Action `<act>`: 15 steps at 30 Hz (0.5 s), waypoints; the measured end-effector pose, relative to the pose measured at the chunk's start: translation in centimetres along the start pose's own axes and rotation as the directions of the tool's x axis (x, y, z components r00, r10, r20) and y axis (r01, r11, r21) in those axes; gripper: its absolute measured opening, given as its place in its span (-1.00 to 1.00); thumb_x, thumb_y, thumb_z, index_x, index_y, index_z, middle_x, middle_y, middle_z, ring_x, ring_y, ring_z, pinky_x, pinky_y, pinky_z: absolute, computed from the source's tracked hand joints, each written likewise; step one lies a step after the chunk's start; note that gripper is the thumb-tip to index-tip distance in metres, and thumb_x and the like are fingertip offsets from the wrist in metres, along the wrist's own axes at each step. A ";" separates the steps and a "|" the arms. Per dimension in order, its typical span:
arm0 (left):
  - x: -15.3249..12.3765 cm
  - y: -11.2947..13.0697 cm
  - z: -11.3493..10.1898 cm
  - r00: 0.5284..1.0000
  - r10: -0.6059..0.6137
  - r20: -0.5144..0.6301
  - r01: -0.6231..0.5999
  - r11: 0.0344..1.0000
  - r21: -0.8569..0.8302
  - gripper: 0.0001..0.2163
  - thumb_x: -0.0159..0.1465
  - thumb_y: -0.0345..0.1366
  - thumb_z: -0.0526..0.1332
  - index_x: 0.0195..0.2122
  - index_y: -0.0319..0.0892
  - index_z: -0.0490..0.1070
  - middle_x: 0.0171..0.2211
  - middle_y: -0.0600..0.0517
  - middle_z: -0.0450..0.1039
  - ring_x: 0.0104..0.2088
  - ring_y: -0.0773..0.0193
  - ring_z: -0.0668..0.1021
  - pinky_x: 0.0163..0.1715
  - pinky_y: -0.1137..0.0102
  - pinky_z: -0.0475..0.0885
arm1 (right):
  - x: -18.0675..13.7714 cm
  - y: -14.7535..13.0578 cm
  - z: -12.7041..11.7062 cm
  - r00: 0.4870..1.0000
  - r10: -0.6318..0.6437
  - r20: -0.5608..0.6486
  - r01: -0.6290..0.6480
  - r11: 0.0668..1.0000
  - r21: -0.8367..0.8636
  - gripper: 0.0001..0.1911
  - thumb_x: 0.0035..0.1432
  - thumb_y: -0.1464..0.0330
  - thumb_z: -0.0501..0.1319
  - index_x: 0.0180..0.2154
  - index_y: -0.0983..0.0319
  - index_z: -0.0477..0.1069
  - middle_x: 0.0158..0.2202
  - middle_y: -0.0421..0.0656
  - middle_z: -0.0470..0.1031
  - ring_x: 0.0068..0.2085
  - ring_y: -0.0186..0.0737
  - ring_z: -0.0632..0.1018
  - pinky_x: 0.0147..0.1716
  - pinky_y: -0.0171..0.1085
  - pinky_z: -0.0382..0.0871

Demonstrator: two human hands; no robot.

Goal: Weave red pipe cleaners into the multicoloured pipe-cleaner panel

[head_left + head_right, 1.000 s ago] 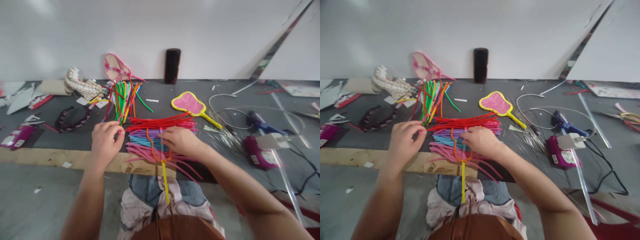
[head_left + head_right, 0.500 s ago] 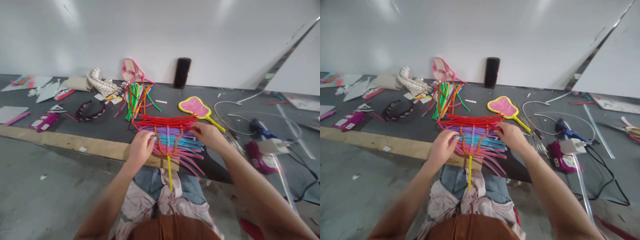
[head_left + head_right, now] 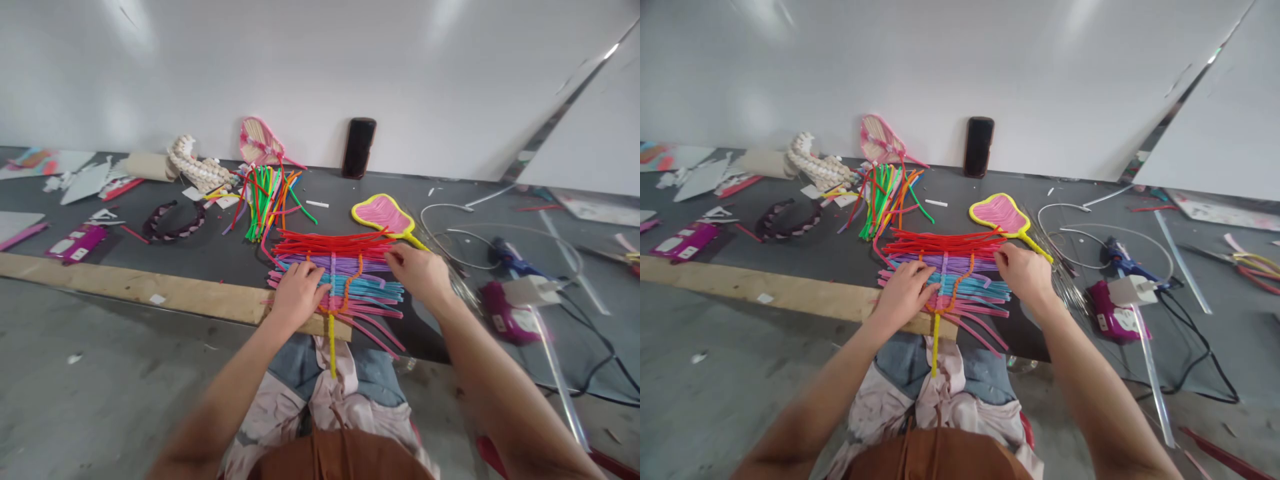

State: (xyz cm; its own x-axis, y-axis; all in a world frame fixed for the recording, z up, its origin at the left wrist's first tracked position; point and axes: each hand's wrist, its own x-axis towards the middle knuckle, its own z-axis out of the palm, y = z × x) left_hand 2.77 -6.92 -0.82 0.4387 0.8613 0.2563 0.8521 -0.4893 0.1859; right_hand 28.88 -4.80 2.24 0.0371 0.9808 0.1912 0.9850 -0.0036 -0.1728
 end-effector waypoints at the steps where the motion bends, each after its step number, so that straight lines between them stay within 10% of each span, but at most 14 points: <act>1: 0.1 0.0 0.0 1.000 -0.003 0.002 0.003 1.000 -0.009 -0.73 0.32 -0.24 0.22 -0.01 -0.22 0.48 -0.10 -0.14 0.47 -0.09 0.04 0.48 -0.06 0.18 0.42 | -0.1 0.0 -0.1 1.000 0.009 -0.017 -0.007 0.998 0.062 -0.72 0.20 0.20 0.11 -0.30 0.14 0.57 -0.47 -0.15 0.59 -0.50 -0.22 0.50 -0.52 -0.31 0.16; 5: 1.0 -0.5 -0.4 0.999 -0.041 0.025 0.044 0.992 -0.120 -0.75 0.33 -0.27 0.20 -0.04 -0.25 0.51 -0.12 -0.16 0.53 -0.08 0.03 0.53 -0.02 0.16 0.43 | 0.0 -0.7 -0.5 0.997 0.011 -0.071 0.024 0.878 0.478 -0.76 0.13 0.17 0.18 -0.33 0.17 0.53 -0.44 -0.17 0.57 -0.45 -0.25 0.51 -0.41 -0.28 0.31; 11: 2.4 -1.6 -0.6 0.991 -0.136 0.017 0.135 0.955 -0.266 -0.77 0.31 -0.38 0.14 -0.06 -0.22 0.51 -0.18 -0.10 0.54 -0.17 0.16 0.58 -0.09 0.28 0.48 | 3.2 -2.8 1.2 0.996 -0.086 0.024 0.015 0.433 0.901 -0.67 -0.01 0.19 0.28 -0.21 0.22 0.43 -0.37 -0.20 0.52 -0.35 -0.27 0.52 -0.30 -0.25 0.42; 15: 2.2 -2.1 -0.6 0.982 -0.173 -0.070 0.150 0.955 -0.255 -0.82 0.29 -0.40 0.16 -0.13 -0.19 0.51 -0.20 -0.07 0.51 -0.20 0.20 0.58 -0.13 0.33 0.48 | 5.0 -2.6 3.1 0.988 -0.134 0.074 0.010 0.540 0.842 -0.62 -0.03 0.28 0.26 -0.13 0.24 0.39 -0.39 -0.24 0.47 -0.39 -0.29 0.49 -0.32 -0.24 0.42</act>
State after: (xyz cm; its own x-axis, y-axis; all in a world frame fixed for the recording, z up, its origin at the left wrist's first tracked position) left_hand 1.75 -4.09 -0.06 0.2635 0.9212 0.2864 0.8070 -0.3732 0.4577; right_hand 26.01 0.71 0.69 -0.1077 0.9842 0.1408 0.3898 0.1721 -0.9047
